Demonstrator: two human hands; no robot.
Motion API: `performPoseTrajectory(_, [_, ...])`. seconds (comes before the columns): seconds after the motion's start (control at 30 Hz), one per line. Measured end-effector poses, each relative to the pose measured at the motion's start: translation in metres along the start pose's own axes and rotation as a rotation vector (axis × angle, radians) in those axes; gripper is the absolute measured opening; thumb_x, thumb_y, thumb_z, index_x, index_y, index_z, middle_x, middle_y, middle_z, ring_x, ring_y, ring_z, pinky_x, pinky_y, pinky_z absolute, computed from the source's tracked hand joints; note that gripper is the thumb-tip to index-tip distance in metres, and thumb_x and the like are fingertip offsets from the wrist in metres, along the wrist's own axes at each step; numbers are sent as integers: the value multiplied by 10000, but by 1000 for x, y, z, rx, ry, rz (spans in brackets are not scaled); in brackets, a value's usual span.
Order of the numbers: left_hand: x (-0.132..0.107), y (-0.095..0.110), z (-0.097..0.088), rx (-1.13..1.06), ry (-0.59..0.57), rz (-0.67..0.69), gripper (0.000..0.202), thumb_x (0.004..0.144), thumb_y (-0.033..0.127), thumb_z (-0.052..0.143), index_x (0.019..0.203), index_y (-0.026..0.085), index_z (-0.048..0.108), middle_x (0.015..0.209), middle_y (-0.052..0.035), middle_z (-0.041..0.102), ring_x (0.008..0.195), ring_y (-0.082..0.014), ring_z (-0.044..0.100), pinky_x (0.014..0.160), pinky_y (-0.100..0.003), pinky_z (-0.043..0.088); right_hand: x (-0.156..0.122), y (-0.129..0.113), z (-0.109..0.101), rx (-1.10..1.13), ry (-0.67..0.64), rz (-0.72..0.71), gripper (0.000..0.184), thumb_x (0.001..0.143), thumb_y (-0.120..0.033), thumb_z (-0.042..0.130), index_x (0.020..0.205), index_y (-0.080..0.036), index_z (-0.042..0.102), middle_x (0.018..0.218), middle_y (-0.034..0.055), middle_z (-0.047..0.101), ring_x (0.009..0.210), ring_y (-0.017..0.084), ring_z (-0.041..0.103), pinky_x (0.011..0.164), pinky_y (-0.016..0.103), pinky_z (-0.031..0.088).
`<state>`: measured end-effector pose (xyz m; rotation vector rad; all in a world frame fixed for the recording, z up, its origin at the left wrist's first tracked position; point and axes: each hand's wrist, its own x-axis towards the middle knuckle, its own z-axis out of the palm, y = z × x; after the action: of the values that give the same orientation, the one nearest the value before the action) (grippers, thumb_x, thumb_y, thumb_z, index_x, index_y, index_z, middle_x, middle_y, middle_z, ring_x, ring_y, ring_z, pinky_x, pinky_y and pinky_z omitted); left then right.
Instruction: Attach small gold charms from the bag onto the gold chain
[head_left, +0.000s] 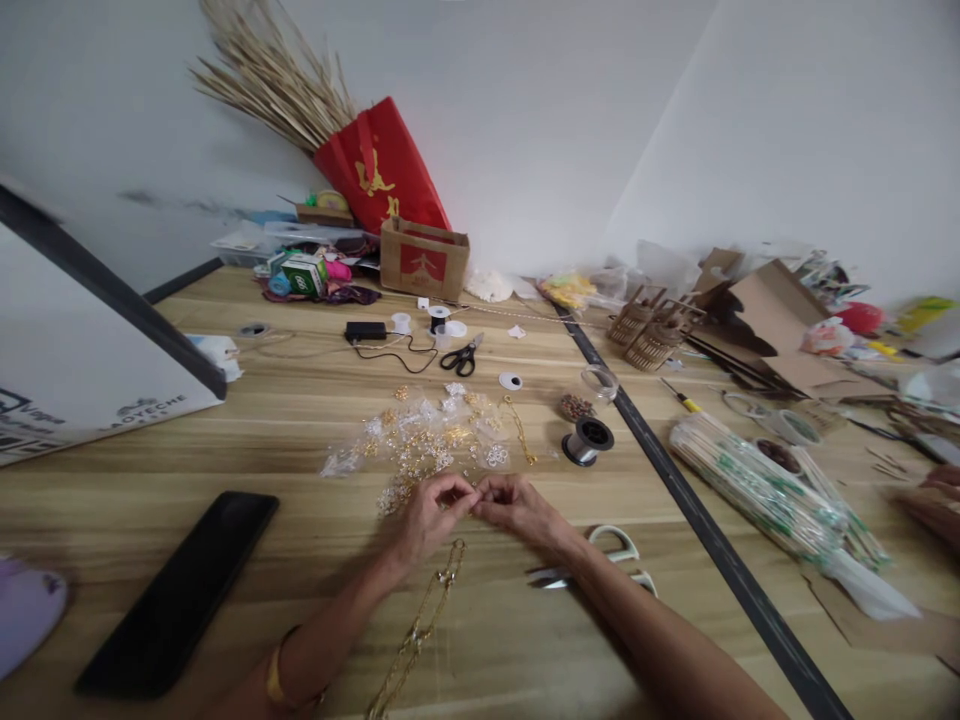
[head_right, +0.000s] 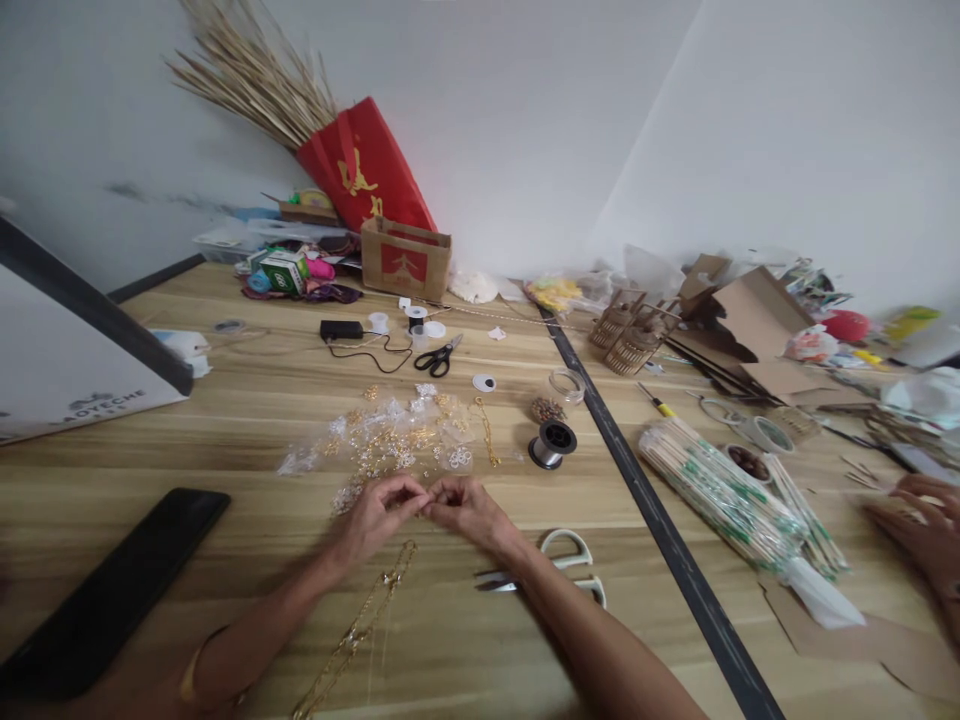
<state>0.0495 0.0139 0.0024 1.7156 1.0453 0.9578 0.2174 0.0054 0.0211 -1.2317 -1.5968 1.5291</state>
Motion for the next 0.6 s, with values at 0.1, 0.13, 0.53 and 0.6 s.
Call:
performPoseTrajectory(0.1, [-1,3,0,-17,0,-3,157,777,248,581,674,147,643,663,-24,639,651,-147,575,631,-243,436,-1,0,0,6,-4,10,349,713,-478,646,699,-135,585,577,-42,446,530,74,328,502,216,247])
performPoseTrajectory(0.13, [-1,4,0,-23,2,-6,154,775,245,580,673,148,642,661,-22,640,650,-147,574,632,-243,436,-1,0,0,7,-3,11,354,714,-485,646,703,-136,585,575,-44,441,528,73,325,500,215,243])
performPoseTrajectory(0.53, [-1,-6,3,-61,88,-50,118,748,247,579,679,155,607,639,-1,606,607,-128,543,585,-229,421,-1,6,-1,146,-49,3,363,752,-514,619,760,-158,547,539,-64,385,483,65,286,458,215,194])
performPoseTrajectory(0.6, [-1,-6,2,-55,97,-52,119,746,245,576,672,155,602,632,1,604,597,-126,539,580,-227,417,-1,6,-1,150,-51,2,360,752,-511,621,759,-160,544,531,-66,382,479,65,285,455,216,193])
